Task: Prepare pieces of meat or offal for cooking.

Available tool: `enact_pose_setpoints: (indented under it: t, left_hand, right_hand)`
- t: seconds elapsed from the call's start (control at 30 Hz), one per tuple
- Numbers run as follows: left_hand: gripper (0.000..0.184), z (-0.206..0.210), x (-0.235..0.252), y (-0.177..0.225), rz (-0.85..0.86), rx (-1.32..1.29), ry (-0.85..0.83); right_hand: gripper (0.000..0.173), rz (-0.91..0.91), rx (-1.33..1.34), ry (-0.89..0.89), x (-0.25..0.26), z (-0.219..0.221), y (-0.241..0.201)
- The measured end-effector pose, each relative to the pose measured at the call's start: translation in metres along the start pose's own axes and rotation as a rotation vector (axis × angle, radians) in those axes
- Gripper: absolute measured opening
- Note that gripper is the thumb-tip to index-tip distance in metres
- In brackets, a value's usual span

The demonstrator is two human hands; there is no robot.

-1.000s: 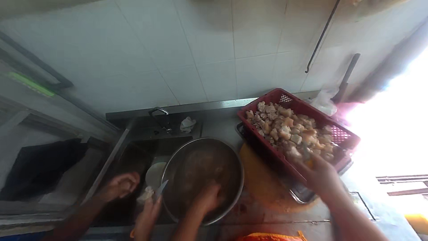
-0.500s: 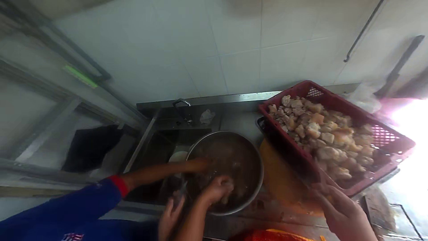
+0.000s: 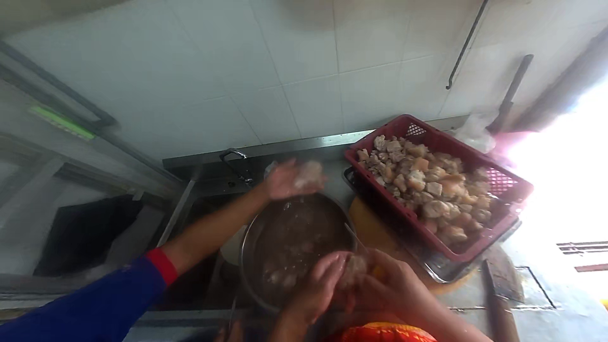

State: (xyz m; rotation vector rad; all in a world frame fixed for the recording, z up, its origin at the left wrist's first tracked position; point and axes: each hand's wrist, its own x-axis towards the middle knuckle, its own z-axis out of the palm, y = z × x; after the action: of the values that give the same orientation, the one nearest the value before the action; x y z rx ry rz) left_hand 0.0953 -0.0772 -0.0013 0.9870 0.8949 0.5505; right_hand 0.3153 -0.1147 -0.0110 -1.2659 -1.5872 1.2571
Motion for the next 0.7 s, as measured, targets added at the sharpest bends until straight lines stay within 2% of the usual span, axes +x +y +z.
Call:
enact_pose_setpoints:
  t: [0.1,0.2,0.23,0.33,0.4,0.5,0.57,0.63,0.7]
  left_hand:
    - [0.043,0.002,0.001,0.003,0.009,0.003,-0.035]
    - [0.050,0.004,0.000,0.005,0.172,0.096,-0.104]
    - [0.051,0.008,0.002,0.003,0.243,0.146,-0.077]
    - [0.040,0.020,0.011,-0.009,0.444,0.190,0.092]
    - [0.035,0.026,0.015,-0.012,0.516,0.206,0.117]
    - [0.035,0.030,0.017,-0.015,0.562,0.179,0.065]
    - [0.035,0.029,0.016,-0.019,0.577,0.169,0.080]
    - [0.032,0.024,0.016,-0.021,0.610,0.180,0.099]
    - [0.025,0.021,0.017,-0.022,0.641,0.160,0.063]
  right_hand:
    - [0.031,0.086,0.277,-0.028,-0.003,-0.008,0.004]
    - [0.032,0.200,0.564,-0.008,-0.008,-0.017,0.009]
    - [0.031,0.218,0.640,-0.017,-0.011,-0.020,0.011]
    - [0.027,0.222,0.750,-0.089,-0.015,-0.018,0.013]
    - [0.027,0.220,0.700,-0.118,-0.016,-0.014,0.014]
    - [0.030,0.193,0.382,-0.031,-0.016,-0.012,0.013]
    - [0.032,0.113,0.106,0.065,-0.020,-0.015,0.014]
    - [0.033,0.005,-0.043,0.131,-0.023,-0.018,0.012]
    - [0.036,-0.090,-0.127,0.088,-0.025,-0.020,0.006]
